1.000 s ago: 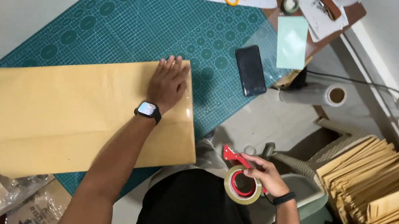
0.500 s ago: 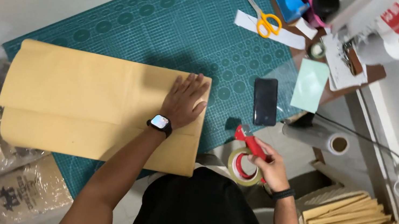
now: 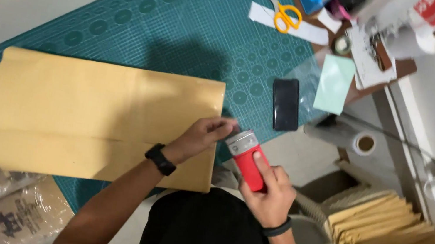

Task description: Wrapping an item in yellow paper, securing it with tape using a dispenser, and labeling it with a marker.

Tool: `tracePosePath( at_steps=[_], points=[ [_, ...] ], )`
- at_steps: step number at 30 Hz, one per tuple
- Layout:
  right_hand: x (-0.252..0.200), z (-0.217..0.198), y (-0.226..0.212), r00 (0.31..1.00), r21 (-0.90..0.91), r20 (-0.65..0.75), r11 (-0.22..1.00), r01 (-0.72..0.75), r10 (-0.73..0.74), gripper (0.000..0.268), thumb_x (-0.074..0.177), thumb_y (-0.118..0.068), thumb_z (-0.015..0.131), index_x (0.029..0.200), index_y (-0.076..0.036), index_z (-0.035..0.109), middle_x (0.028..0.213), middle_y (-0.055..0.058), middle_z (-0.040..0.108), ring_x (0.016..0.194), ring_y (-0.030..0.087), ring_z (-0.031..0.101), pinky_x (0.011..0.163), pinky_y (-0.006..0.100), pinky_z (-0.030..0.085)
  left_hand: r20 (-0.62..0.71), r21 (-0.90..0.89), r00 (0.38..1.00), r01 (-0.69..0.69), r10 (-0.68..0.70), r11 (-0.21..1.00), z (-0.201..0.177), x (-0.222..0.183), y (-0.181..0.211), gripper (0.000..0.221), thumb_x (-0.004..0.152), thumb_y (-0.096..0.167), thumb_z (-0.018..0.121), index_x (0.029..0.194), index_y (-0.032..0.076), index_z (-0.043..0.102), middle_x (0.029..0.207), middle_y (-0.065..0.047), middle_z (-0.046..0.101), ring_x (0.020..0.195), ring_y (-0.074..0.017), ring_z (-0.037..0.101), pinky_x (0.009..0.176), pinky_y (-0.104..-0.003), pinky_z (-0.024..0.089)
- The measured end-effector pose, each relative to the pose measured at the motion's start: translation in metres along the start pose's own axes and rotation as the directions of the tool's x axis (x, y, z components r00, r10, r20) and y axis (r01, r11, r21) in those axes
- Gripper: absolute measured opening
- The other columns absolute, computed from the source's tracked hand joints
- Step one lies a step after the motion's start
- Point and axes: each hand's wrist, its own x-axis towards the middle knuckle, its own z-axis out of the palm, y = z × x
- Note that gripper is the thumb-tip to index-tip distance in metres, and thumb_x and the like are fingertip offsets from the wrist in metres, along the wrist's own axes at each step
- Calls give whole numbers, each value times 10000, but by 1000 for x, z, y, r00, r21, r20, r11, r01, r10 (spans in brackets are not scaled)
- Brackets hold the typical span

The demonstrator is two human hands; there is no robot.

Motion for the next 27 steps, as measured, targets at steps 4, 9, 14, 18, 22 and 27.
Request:
tracePosePath(
  at_steps=[4, 9, 14, 18, 22, 27],
  points=[
    [-33, -7, -39, 998, -59, -63, 998, 14, -17, 579, 645, -321, 854, 1220, -342, 789, 789, -26, 596, 649, 221, 637, 580, 331, 533, 187, -129, 974, 154, -128, 980, -23, -8, -5, 371, 925, 243, 784, 1204, 1, 751, 954, -85, 726, 889, -123, 676, 816, -289, 608],
    [-62, -8, -94, 997, -251, -70, 968, 6, -24, 611, 748, -300, 783, 1348, -290, 668, 802, 11, 538, 670, 174, 555, 508, 313, 439, 397, 2, 832, 421, -387, 907, -36, -15, 15, 380, 947, 276, 651, 1254, 58, 708, 1060, -66, 695, 881, -140, 648, 741, -265, 526],
    [-76, 1, -129, 995, -269, -70, 959, -90, 74, 575, 809, -340, 772, 1368, -273, 654, 832, 46, 560, 677, 206, 559, 539, 341, 472, 534, 52, 802, 285, -268, 957, -48, -10, 5, 215, 1032, 210, 596, 1039, 44, 732, 924, -38, 717, 814, -96, 642, 713, -234, 509],
    [-63, 12, -156, 961, -327, -3, 908, -263, 278, 686, 762, -455, 739, 1428, -363, 601, 830, 26, 518, 614, 228, 574, 468, 396, 483, 390, 306, 903, 56, -179, 950, -59, 12, 2, 109, 922, 131, 746, 834, 78, 783, 804, -5, 783, 717, -60, 698, 613, -211, 546],
    [-54, 27, -168, 891, -221, -12, 868, -444, 453, 720, 745, -488, 755, 1434, -371, 585, 804, 13, 530, 572, 194, 584, 457, 354, 485, 322, 480, 947, -146, -19, 865, -107, 88, -3, 72, 938, 211, 713, 882, 166, 719, 874, 70, 720, 863, -56, 643, 812, -271, 528],
    [-49, 34, -165, 815, -191, 80, 812, -552, 573, 719, 754, -498, 712, 1443, -347, 574, 850, 64, 612, 644, 296, 658, 510, 452, 536, 366, 720, 885, -465, 287, 515, -139, 191, 13, 87, 911, 262, 782, 870, 186, 789, 818, 46, 758, 749, -104, 668, 699, -312, 512]
  ],
)
